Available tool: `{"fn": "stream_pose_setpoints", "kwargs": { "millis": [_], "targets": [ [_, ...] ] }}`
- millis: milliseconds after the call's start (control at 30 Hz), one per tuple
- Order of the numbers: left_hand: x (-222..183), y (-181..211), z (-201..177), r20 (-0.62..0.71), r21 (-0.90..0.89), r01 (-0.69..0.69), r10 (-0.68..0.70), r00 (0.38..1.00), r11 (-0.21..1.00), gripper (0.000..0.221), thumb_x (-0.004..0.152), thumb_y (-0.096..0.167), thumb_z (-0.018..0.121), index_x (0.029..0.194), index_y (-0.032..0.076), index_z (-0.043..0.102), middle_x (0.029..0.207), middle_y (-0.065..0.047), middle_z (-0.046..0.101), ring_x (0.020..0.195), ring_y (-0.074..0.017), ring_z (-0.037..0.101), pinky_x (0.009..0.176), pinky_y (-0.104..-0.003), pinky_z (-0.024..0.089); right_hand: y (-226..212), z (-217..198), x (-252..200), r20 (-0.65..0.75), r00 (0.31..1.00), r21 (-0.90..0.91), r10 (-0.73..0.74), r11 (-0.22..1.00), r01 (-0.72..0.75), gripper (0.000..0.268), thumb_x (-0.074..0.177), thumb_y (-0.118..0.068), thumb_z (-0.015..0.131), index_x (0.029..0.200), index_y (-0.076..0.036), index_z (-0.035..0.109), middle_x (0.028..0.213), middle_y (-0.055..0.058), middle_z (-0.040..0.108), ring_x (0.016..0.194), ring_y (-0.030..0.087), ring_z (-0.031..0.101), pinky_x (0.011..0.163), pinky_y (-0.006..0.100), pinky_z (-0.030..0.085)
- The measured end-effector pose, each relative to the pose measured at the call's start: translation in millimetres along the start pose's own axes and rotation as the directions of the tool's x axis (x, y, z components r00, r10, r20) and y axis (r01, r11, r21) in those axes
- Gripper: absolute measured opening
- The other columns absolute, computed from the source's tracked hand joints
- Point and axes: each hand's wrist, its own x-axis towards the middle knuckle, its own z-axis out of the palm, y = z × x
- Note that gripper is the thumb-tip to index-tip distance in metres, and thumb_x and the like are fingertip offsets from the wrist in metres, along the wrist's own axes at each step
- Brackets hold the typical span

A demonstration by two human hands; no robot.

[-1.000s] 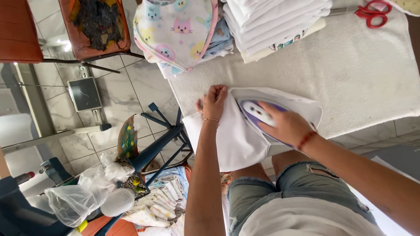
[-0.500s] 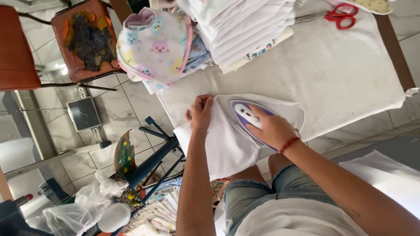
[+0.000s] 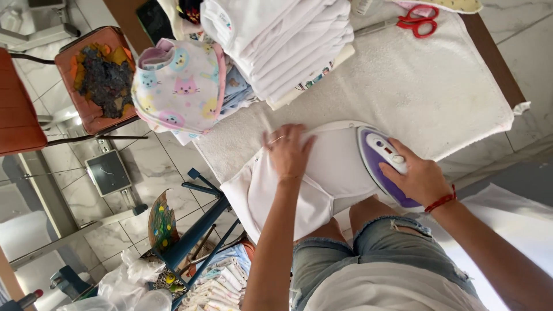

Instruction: Ironing and folding a white baby onesie on a pressing table

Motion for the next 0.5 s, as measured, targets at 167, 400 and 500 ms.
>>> {"fn": "stream_pose_setpoints", "kwargs": {
  "millis": [167,400,500],
  "targets": [
    [19.6,17.3,49.5,-0.002,0.061,-0.355,0.356,0.934,0.933,0.035,0.056,0.027,0.074,0.081,0.021,0.050,0.078,0.005,0.049,0.082,-0.0140,0.051,0.093,-0.044,0.030,-5.0,-13.1,2.8,0.027,0.973,-0.102,-0.227,0.968,0.229,0.054,0.070,-0.039,0.058,0.122,-0.029,0.049,0.094,0.010,0.065,0.079,0.034,0.062,0.073,0.047,0.050],
    [52.9,21.5,30.3,0.529,-0.098,0.149,-0.075,0.846,0.984,0.028,0.070,0.056,0.055,0.081,0.030,0.058,0.082,0.005,0.061,0.083,-0.0208,0.062,0.082,-0.039,0.038,-28.3,-18.4,23.0,0.088,0.996,0.023,0.013,1.000,-0.015,0.058,0.070,-0.045,0.060,0.125,-0.032,0.046,0.089,0.019,0.064,0.082,0.037,0.060,0.076,0.046,0.048],
    [55.8,11.4,22.7,0.574,-0.074,0.178,-0.104,0.813,0.981,0.028,0.070,0.056,0.055,0.080,0.030,0.059,0.082,0.008,0.063,0.083,-0.0196,0.062,0.083,-0.037,0.038,-41.1,-22.6,33.9,0.126,0.990,-0.003,-0.070,0.997,0.071,0.057,0.069,-0.042,0.060,0.124,-0.033,0.046,0.089,0.019,0.064,0.084,0.038,0.059,0.077,0.047,0.048]
  ]
}}
